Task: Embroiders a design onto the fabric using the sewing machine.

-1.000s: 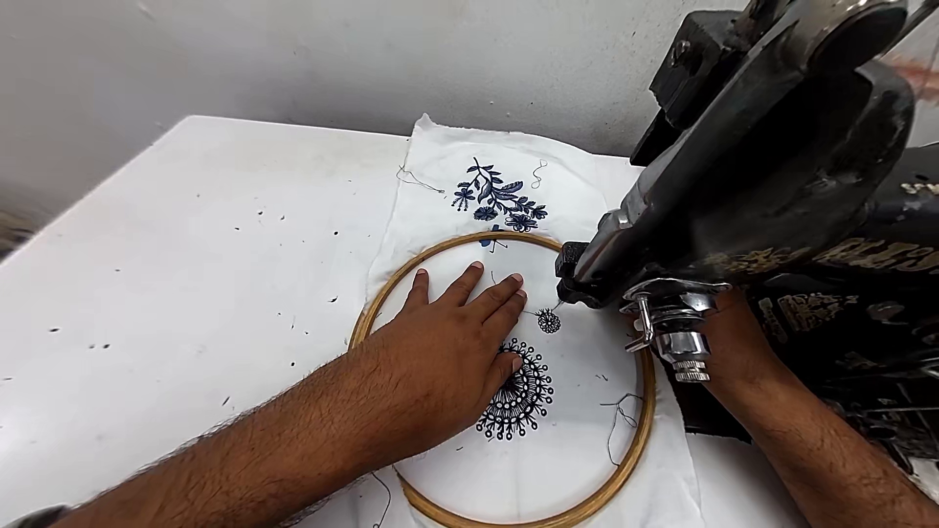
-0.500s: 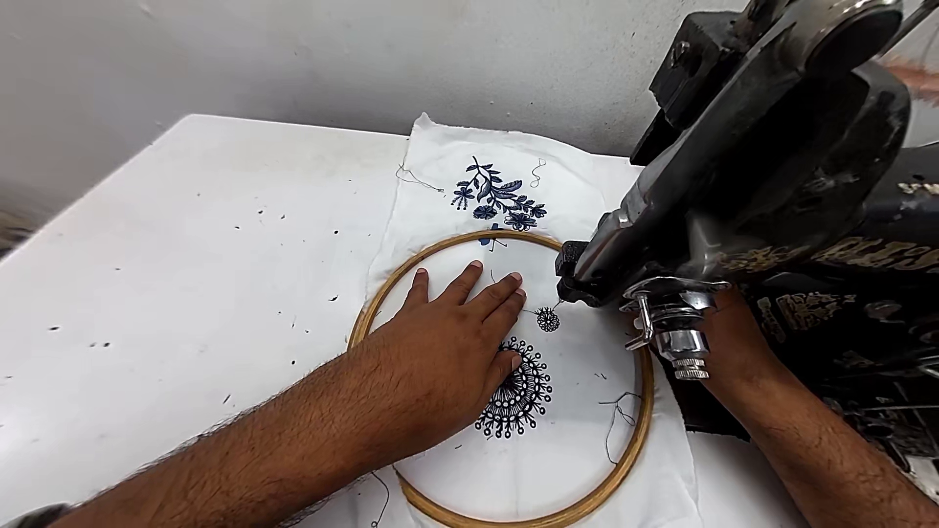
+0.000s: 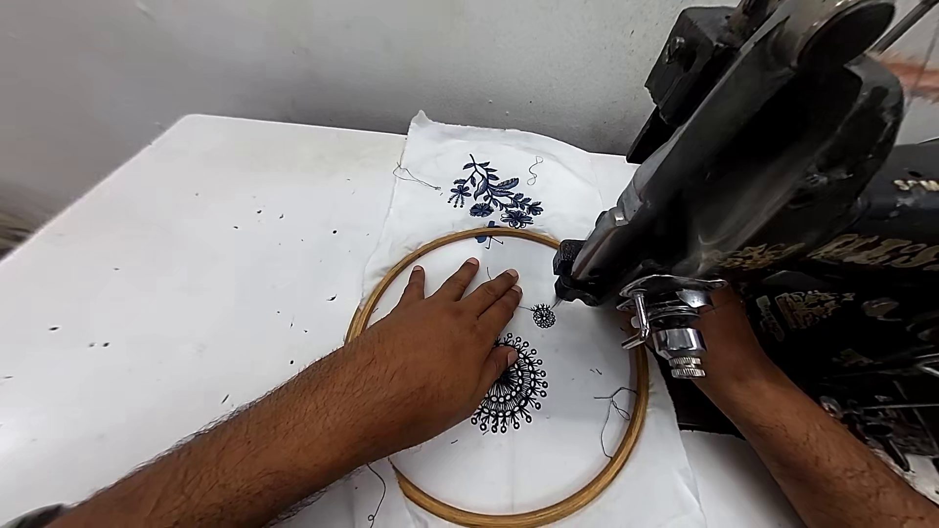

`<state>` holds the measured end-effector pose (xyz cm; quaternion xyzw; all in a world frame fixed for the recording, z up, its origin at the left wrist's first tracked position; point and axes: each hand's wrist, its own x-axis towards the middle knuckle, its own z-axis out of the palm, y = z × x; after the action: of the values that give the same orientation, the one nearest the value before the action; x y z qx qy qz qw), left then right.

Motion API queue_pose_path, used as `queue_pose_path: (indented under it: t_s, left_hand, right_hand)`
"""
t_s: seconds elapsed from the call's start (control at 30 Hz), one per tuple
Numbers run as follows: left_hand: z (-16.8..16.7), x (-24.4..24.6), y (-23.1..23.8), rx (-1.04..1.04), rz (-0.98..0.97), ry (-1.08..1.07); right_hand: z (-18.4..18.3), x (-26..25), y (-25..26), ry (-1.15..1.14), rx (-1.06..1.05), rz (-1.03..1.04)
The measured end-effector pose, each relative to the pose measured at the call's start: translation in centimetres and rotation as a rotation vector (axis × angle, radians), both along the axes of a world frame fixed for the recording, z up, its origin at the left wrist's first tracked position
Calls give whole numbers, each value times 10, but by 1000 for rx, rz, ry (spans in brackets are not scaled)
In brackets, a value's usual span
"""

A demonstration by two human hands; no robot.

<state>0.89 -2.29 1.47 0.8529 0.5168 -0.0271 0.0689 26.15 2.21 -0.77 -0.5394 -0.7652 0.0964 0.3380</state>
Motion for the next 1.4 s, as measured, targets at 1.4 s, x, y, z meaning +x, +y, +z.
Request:
queue_pose_path:
  t_s: [1.4]
  left_hand:
    - [1, 1, -1, 16, 7, -2]
  right_hand:
    - [2, 0, -1, -75, 50, 2]
